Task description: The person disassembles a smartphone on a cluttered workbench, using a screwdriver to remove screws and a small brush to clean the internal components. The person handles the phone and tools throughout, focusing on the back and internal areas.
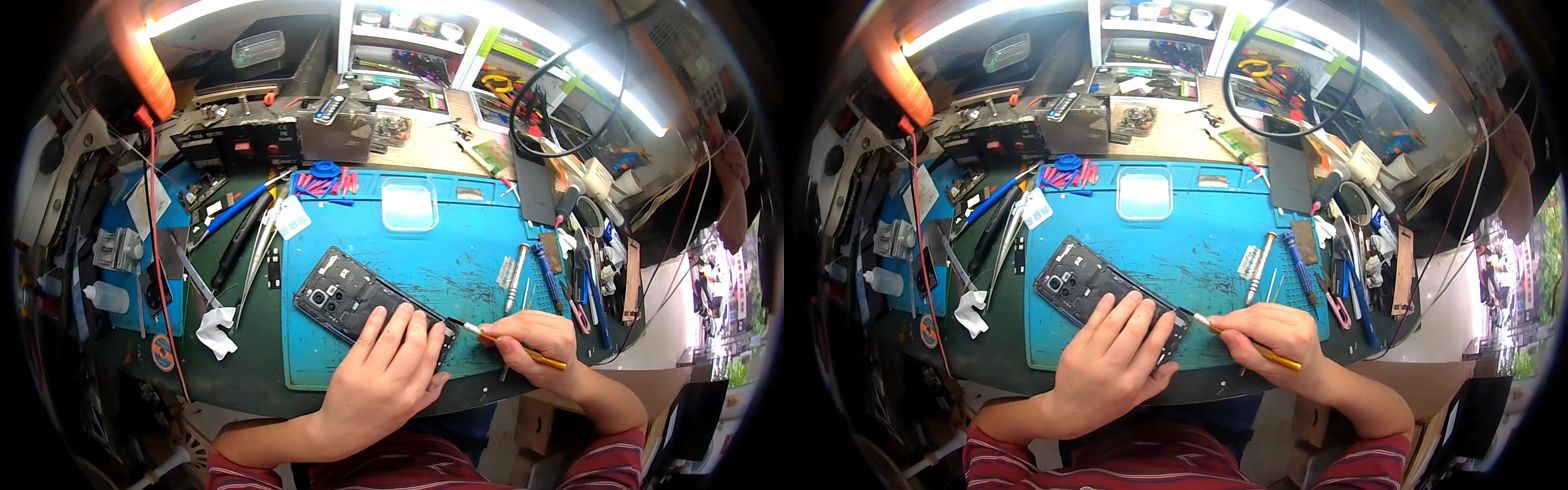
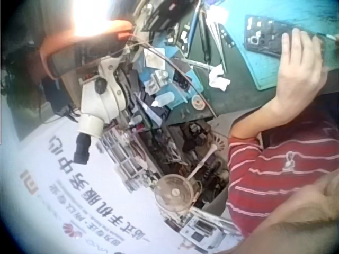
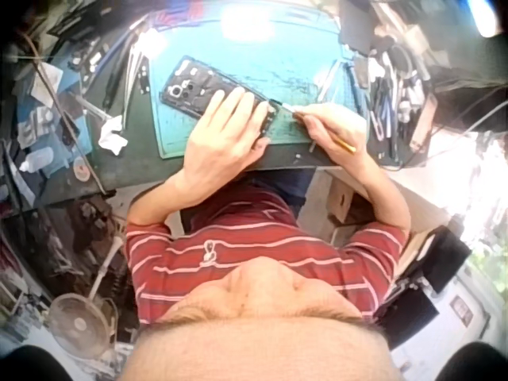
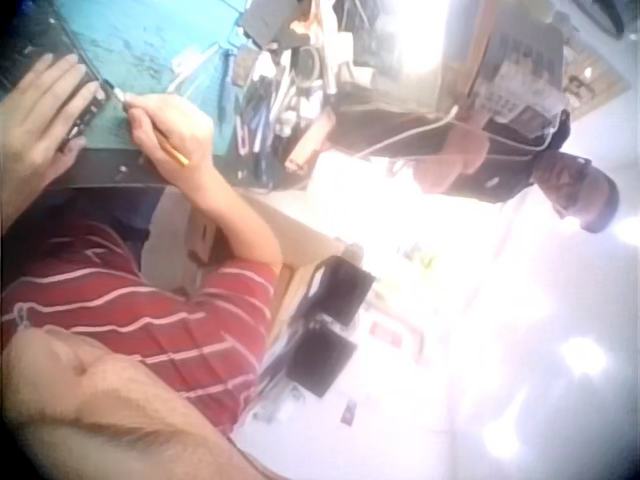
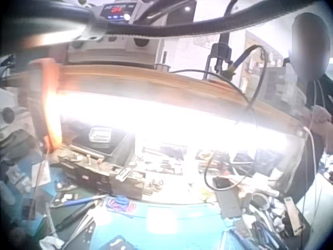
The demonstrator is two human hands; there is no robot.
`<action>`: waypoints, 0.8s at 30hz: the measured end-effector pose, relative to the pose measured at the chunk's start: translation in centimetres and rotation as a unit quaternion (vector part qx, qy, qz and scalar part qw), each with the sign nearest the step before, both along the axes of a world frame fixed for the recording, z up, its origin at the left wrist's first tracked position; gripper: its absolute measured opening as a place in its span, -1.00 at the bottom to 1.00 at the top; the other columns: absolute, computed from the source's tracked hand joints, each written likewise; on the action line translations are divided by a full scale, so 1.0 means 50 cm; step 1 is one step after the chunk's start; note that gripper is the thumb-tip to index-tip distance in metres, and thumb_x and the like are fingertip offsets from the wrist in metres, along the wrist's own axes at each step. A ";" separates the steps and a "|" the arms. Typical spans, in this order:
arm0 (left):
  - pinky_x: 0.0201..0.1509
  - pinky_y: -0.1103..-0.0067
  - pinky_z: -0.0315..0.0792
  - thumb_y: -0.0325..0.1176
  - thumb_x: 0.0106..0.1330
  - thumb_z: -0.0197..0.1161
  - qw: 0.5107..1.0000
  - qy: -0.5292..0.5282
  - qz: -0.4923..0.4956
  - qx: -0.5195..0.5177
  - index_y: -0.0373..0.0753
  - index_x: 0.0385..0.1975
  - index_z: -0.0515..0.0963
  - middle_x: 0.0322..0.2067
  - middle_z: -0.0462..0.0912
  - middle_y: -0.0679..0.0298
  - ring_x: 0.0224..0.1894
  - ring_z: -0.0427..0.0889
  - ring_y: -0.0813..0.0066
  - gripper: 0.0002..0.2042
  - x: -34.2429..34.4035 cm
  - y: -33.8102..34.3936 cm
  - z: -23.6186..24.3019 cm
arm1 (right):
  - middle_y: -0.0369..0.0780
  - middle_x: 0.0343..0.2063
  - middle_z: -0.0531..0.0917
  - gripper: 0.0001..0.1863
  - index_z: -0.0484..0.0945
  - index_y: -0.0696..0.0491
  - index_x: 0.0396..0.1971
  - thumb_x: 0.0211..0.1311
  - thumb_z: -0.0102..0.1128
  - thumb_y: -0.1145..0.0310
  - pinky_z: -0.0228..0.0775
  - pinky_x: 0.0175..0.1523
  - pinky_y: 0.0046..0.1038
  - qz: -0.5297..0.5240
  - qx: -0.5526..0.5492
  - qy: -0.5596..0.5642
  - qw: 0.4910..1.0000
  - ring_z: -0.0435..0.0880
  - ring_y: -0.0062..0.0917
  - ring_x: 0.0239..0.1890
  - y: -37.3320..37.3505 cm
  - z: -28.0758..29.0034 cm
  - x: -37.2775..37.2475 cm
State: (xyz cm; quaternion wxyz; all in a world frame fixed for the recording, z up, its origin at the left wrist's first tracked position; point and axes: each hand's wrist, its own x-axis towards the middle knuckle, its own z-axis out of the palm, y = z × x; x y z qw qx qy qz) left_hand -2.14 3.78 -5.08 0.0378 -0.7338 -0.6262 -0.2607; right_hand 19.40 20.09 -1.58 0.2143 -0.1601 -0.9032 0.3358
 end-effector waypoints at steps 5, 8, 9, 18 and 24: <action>0.42 0.07 0.55 -0.14 0.21 0.55 1.000 -0.002 -0.002 0.002 -0.27 0.20 0.71 0.16 0.68 -0.02 0.29 0.67 0.00 -0.43 0.000 0.003 0.000 | -0.13 -0.28 0.85 -0.76 0.81 0.20 -0.05 0.29 0.45 0.58 0.67 -0.20 -0.38 0.005 0.009 0.005 1.000 0.84 -0.34 -0.34 -0.002 0.002 -0.023; 0.42 0.06 0.55 -0.14 0.20 0.55 1.000 -0.004 -0.003 -0.004 -0.27 0.21 0.70 0.15 0.68 -0.01 0.28 0.67 -0.01 -0.42 -0.001 0.000 0.000 | -0.12 -0.27 0.85 -0.76 0.80 0.20 -0.05 0.29 0.46 0.59 0.67 -0.20 -0.38 0.003 0.010 0.014 1.000 0.86 -0.32 -0.30 -0.006 -0.005 0.003; 0.42 0.05 0.54 -0.15 0.20 0.55 1.000 -0.005 -0.002 -0.006 -0.27 0.21 0.70 0.15 0.68 -0.01 0.28 0.67 -0.01 -0.42 -0.002 0.000 0.000 | -0.12 -0.26 0.85 -0.76 0.80 0.20 -0.05 0.29 0.46 0.59 0.67 -0.20 -0.38 0.002 0.014 0.019 1.000 0.86 -0.32 -0.29 -0.008 -0.009 0.013; 0.43 0.05 0.54 -0.15 0.21 0.54 1.000 -0.001 -0.003 -0.009 -0.27 0.21 0.70 0.16 0.67 0.00 0.29 0.66 -0.01 -0.43 -0.002 0.002 0.002 | -0.12 -0.27 0.85 -0.76 0.80 0.19 -0.05 0.29 0.47 0.57 0.68 -0.20 -0.38 0.010 0.001 0.026 1.000 0.87 -0.30 -0.29 0.002 -0.011 -0.007; 0.41 0.04 0.55 -0.16 0.20 0.55 1.000 0.010 0.000 -0.008 -0.27 0.20 0.71 0.16 0.67 -0.01 0.27 0.67 -0.02 -0.44 0.002 0.002 0.005 | -0.11 -0.28 0.85 -0.74 0.80 0.19 -0.04 0.27 0.47 0.59 0.68 -0.22 -0.38 0.012 -0.005 0.039 0.999 0.86 -0.31 -0.31 -0.001 -0.016 -0.008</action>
